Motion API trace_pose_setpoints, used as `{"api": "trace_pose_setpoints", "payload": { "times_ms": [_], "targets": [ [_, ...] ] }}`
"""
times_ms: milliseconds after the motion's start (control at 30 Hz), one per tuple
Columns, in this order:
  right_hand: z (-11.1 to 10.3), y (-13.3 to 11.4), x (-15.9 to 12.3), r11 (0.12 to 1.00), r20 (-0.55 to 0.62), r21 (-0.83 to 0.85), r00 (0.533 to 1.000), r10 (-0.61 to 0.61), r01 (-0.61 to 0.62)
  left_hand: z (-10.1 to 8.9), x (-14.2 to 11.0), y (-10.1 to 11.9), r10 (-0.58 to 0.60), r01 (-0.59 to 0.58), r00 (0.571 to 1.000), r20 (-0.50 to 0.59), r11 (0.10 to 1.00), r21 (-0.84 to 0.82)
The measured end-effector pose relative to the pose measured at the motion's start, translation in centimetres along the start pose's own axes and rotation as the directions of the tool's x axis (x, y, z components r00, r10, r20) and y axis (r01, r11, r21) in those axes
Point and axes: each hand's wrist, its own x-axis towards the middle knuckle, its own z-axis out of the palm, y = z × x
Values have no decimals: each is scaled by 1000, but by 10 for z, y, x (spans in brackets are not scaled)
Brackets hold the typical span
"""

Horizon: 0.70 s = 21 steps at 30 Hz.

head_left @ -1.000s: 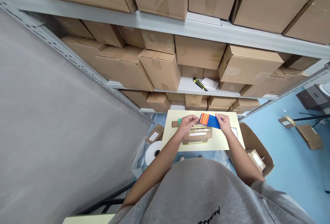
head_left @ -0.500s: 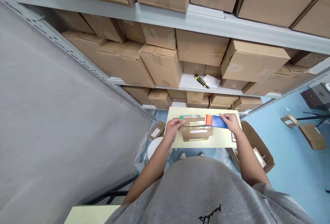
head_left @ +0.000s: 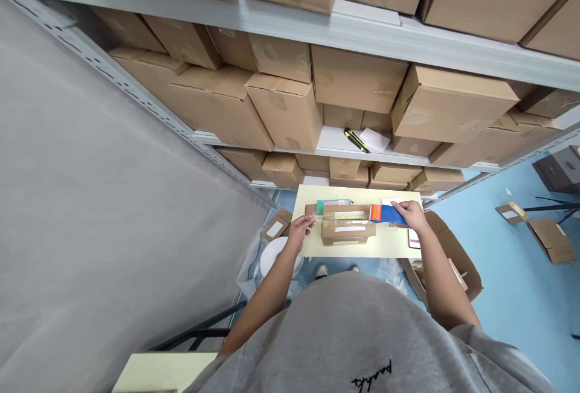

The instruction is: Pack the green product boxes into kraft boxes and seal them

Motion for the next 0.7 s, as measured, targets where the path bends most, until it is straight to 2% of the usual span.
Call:
{"api": "trace_pose_setpoints", "payload": {
  "times_ms": [133,400,700],
  "targets": [
    [11,0,4,1000,9,-8,1000,22,-22,3,8,-17,-3,3,1000,4,1000,-17],
    [16,6,11,999,29,-16,999,41,-40,11,23,-52,-59,60,998,11,998,-16],
    [26,16,15,996,46,-28,995,88,-87,23,24,-73,4,-2,1000,-10,974,227]
  ]
}}
